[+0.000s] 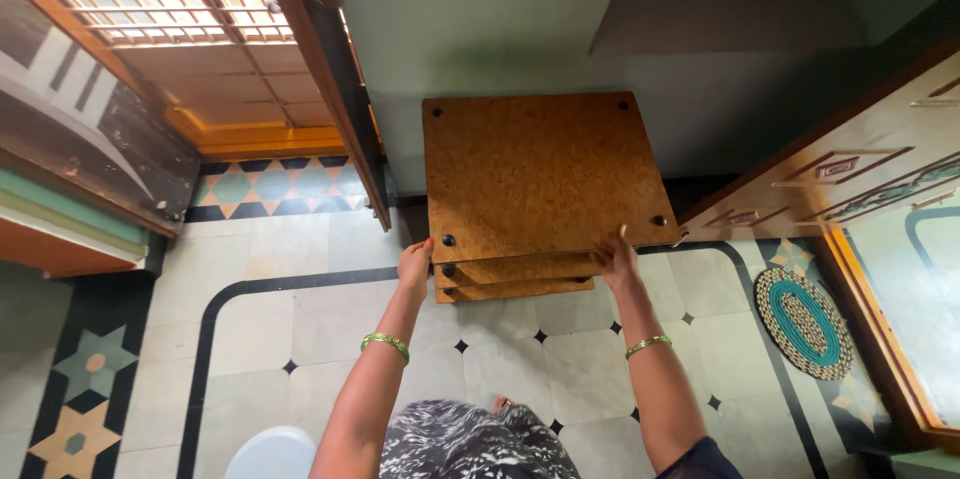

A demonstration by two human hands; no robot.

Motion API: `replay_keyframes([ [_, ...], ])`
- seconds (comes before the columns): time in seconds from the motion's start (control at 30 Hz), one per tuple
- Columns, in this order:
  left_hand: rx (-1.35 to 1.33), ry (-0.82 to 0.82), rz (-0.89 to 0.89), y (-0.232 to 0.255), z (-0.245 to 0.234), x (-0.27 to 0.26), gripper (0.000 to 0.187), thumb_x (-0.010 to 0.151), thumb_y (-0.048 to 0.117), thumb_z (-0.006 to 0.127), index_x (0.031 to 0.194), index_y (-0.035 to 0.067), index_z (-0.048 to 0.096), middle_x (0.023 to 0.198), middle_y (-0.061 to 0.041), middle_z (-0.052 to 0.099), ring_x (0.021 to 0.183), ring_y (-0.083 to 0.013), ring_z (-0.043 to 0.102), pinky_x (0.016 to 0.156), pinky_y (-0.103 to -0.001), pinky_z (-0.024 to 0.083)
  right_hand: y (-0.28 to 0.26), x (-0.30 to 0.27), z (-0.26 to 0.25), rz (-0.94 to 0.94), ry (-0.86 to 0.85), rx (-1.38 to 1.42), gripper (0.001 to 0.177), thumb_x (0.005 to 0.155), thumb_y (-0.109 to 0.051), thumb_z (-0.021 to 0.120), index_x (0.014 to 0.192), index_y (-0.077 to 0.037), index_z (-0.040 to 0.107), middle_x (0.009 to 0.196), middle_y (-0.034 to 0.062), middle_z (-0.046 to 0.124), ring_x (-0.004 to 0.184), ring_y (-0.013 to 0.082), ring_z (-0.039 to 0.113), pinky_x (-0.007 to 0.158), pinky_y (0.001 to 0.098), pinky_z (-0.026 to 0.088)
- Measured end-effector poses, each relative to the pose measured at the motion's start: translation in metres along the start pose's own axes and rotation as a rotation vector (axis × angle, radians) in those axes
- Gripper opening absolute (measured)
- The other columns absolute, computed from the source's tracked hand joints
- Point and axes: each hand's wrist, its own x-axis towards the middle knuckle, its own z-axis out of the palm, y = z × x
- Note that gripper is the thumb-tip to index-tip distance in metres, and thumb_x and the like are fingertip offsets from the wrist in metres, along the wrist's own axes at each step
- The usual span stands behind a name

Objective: The person removes the top panel of a small wooden table by unscrewing four black plastic feet. They then place the panel on the floor and proceed to unscrew the remaining feet from the table base.

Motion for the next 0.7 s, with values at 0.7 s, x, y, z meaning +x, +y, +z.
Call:
replay_keyframes([
  [0.7,0.325,0.232,0.126,-0.059,0.029,0.08,0.037,0.082,0.028,0.084,0.11,0.005,0.078,0.097,-0.013,0.079,0.084,-0.0206,0.074,0.074,-0.034,0.058,0.049,0.038,0.021,0.003,0.485,-0.023,0.012,0.096,-0.006,0.059,0.107,-0.009,0.055,0.084,0.008,0.062,0.072,0.0251,0.06,0.067,0.0466,0.054],
])
